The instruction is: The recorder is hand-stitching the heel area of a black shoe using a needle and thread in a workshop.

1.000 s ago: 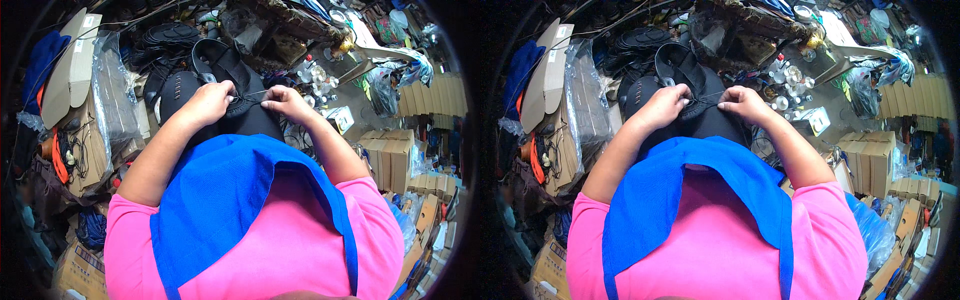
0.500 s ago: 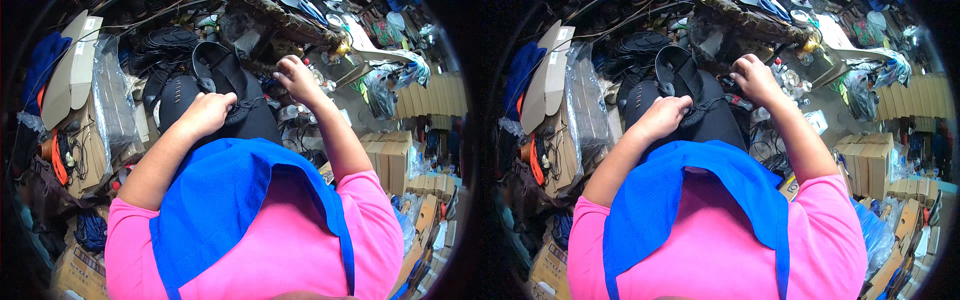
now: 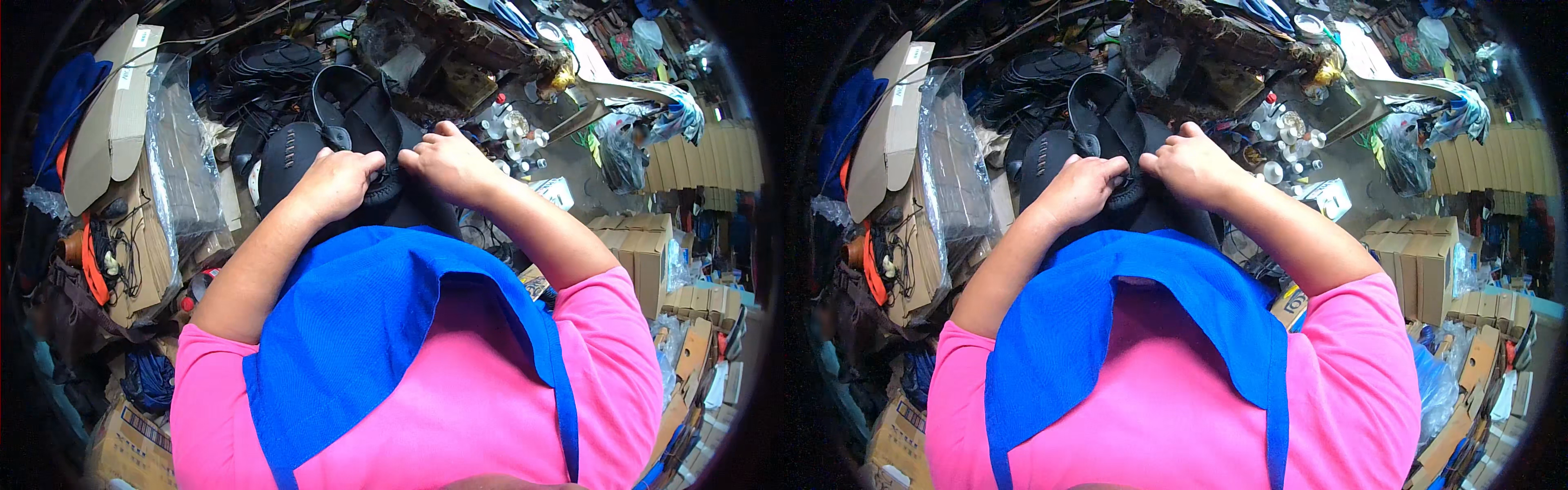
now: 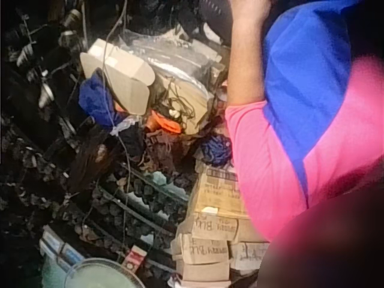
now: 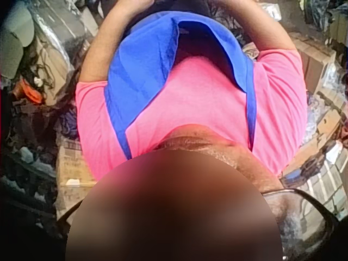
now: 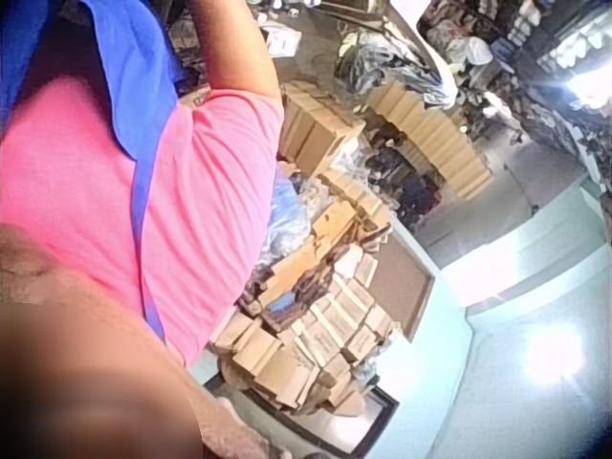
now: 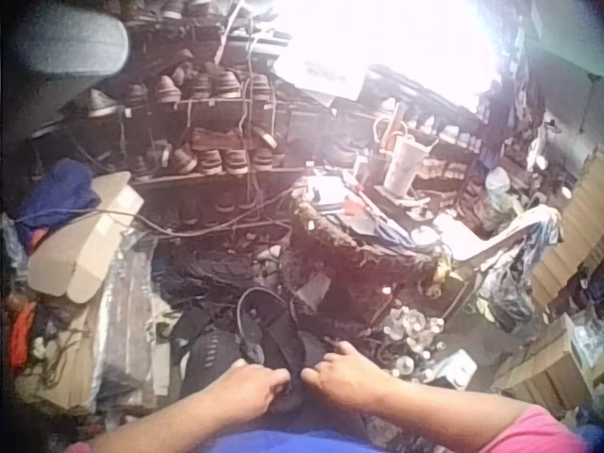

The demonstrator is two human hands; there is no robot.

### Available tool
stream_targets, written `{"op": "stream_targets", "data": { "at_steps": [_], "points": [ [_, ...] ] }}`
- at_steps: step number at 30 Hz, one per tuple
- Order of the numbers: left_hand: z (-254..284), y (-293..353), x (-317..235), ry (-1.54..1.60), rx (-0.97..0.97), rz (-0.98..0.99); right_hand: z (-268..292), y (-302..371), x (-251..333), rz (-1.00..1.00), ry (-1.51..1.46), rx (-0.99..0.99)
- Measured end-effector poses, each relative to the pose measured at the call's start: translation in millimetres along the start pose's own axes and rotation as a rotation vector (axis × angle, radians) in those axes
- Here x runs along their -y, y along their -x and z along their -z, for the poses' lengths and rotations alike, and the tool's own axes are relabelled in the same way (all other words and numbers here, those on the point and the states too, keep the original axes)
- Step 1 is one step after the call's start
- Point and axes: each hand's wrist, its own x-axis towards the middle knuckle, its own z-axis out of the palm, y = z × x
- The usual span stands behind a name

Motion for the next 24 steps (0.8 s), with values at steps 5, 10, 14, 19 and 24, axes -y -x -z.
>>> {"op": "stream_targets", "data": {
  "at_steps": [5, 10, 14, 19, 24],
  "points": [
    [3, 17, 3, -0.171, -0.057, -0.067, -6, 2, -13, 0.045, -0.093, -0.006],
    [16, 46, 9, -0.275, -0.108, -0.100, -22, 19, -28, 0.005, -0.194, -0.056],
    [38, 91, 45, -0.242, -0.215, 0.092, -37, 56, -60, -0.239, -0.215, -0.061],
    [61, 90, 40, 0.580, -0.305, 0.352, -14, 49, -58, -0.762, -1.520, -0.205],
    [63, 43, -24, 1.217, -0.291, -0.052, 6, -15, -10, -0.289, -1.974, -0.529]
  ]
}}
